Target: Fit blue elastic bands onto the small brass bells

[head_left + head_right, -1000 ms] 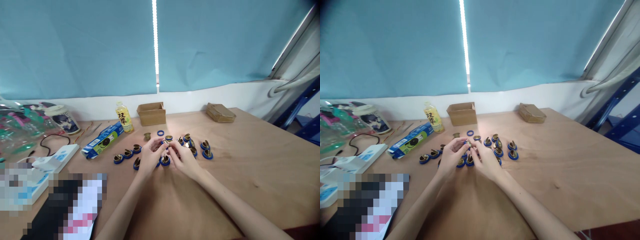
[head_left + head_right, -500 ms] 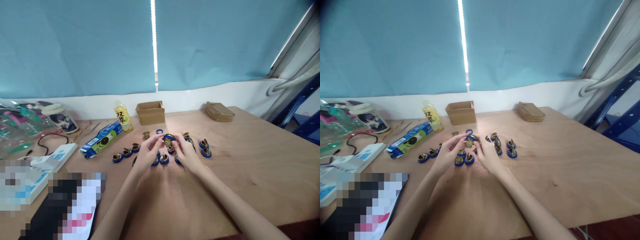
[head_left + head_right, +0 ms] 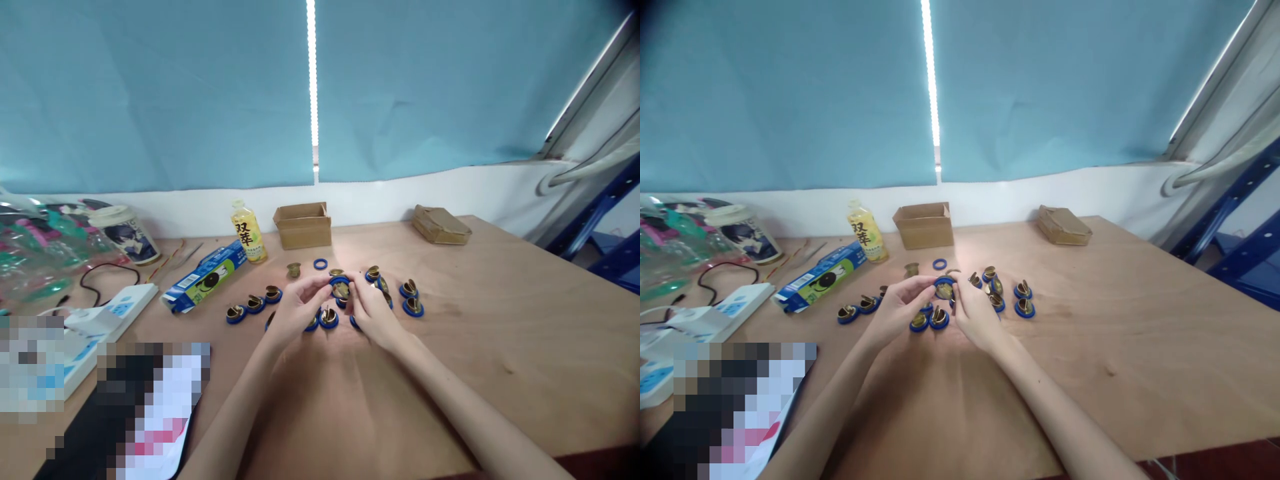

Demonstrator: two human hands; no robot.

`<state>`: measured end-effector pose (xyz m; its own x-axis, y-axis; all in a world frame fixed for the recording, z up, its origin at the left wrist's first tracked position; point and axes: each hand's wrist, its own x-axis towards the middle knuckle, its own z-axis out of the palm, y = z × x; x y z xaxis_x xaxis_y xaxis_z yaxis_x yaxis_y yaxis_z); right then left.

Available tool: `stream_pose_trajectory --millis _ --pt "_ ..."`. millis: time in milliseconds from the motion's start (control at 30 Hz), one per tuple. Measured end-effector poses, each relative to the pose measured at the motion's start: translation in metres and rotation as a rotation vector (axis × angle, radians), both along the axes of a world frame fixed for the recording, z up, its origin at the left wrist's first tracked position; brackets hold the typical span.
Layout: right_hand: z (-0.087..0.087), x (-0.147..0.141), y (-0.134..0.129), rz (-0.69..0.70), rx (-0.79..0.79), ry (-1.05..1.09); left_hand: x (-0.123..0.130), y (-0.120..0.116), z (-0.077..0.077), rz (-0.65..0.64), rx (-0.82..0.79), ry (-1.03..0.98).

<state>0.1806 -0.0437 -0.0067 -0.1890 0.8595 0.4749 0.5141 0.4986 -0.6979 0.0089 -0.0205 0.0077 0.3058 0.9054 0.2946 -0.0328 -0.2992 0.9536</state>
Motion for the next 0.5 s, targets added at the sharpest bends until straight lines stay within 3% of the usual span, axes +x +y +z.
stream_pose_trajectory --millis 233,500 --pt "0.002 0.012 0.005 0.038 0.019 -0.317 -0.006 0.0 -0.004 0.03 0.12 0.185" --pt "0.003 0.012 0.005 0.059 -0.034 -0.398 -0.006 0.003 -0.011 0.06 0.186 0.299"
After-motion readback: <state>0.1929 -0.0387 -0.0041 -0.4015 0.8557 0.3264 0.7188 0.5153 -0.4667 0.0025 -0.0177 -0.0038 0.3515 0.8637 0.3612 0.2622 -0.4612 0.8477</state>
